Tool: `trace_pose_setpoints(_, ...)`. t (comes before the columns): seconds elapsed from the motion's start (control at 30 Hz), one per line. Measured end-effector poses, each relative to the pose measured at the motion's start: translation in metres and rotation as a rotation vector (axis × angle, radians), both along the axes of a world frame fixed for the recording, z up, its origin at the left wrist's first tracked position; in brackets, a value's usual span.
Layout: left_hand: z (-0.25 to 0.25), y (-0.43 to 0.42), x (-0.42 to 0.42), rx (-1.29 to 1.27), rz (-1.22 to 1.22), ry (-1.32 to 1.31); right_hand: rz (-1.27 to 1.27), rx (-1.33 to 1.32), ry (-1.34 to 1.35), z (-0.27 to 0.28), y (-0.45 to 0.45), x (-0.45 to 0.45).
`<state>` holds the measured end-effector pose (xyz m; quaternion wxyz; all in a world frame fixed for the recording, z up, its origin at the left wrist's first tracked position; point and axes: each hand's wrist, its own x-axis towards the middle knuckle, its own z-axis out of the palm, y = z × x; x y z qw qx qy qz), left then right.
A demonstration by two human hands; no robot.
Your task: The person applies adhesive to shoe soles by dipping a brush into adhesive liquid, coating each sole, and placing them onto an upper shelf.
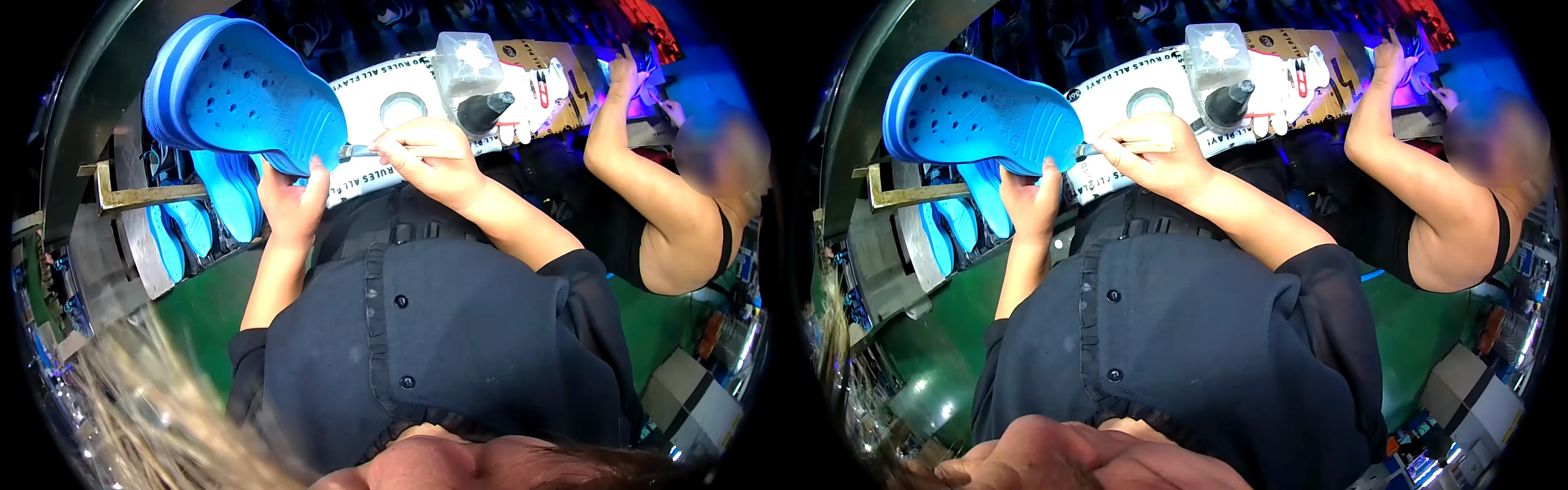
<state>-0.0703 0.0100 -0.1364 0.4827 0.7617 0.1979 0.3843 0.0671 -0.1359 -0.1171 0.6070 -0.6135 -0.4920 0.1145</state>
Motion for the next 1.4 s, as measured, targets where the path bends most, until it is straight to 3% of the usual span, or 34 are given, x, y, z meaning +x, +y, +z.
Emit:
trace_pose_setpoints(0.3,-0.01,0.005,-0.007,0.133,0.003,-0.008,-0.06,-0.01,-0.08,0.004,-0.007,0.003)
trace_pose_setpoints(0.87,-0.007,-0.002,-0.003,0.099,-0.016,-0.028,-0.003,0.028,-0.337,0.003,-0.001,0.006)
trace_pose_setpoints(0.97,-0.006,-0.002,-0.002,0.108,-0.011,-0.054,-0.041,-0.002,-0.194,-0.001,-0.004,0.007)
trace_pose_setpoints(1.1,-0.011,0.002,-0.002,0.271,-0.009,-0.042,-0.109,0.042,-0.194,-0.002,-0.003,0.008)
trace_pose_setpoints(1.4,-0.01,0.001,-0.001,0.256,-0.006,-0.085,-0.104,0.077,-0.315,-0.006,-0.003,0.009)
